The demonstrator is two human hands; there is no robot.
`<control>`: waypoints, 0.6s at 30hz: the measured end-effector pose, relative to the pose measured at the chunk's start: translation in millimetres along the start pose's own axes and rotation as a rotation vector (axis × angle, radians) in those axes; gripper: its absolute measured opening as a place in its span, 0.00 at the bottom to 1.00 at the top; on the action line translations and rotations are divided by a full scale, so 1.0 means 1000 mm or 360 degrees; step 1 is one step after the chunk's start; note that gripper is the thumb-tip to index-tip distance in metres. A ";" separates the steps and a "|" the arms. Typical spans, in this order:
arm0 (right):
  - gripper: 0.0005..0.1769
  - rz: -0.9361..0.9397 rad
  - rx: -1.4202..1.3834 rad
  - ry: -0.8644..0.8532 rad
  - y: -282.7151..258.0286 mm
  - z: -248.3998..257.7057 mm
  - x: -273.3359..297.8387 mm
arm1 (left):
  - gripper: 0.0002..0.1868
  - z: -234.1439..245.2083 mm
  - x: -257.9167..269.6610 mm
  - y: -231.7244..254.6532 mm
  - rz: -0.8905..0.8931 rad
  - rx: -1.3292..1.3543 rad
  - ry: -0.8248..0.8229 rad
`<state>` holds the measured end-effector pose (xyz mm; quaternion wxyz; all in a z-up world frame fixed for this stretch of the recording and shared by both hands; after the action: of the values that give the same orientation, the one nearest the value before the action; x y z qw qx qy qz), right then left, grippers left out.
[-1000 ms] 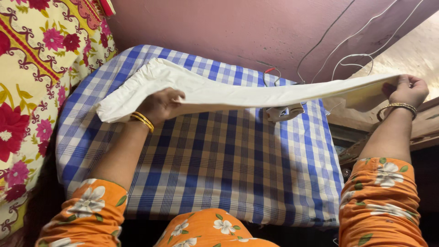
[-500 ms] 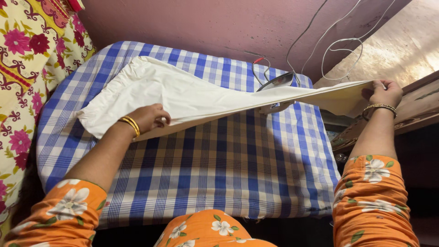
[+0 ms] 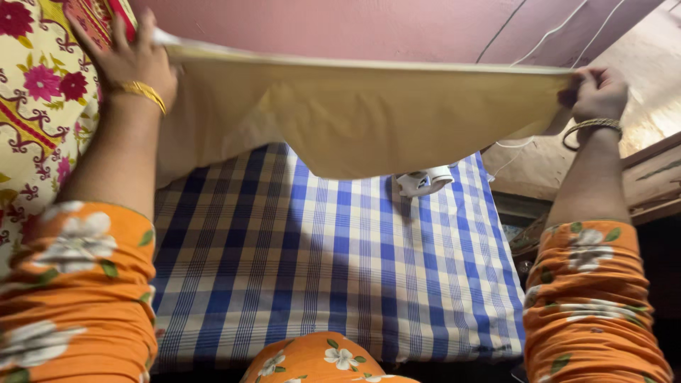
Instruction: The person irons a white garment on a checkered ironing board. They repeatedly smooth the fabric, reposition the garment, and use a steam iron to press different sections. The person also wipes the garment with a small cloth during the process.
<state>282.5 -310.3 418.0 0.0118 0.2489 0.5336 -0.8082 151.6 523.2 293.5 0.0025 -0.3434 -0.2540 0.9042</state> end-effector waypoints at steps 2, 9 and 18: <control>0.03 0.0128 -0.0123 -0.0042 -0.037 0.011 -0.018 | 0.17 0.008 -0.024 -0.046 0.0079 0.0067 0.0063; 0.04 0.0231 -0.0259 0.0026 -0.128 0.010 -0.023 | 0.24 0.004 -0.033 -0.100 0.0287 0.0150 0.0306; 0.06 0.0247 -0.0162 0.0107 -0.165 -0.002 -0.004 | 0.27 0.056 0.000 -0.095 -0.0068 0.0161 0.0341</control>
<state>240.2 -238.9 560.1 0.0692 0.3155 0.5532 -0.7678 100.2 580.6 372.8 0.0662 -0.4321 -0.2136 0.8736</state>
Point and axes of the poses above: each hand's wrist, its own x-axis away from the middle knuckle, its own z-axis out of the back of the hand, y = z × x, the point moved 5 cm from there along -x, towards the middle knuckle, and after that the axes turned 12 degrees about -z, right-handed, at the moved point
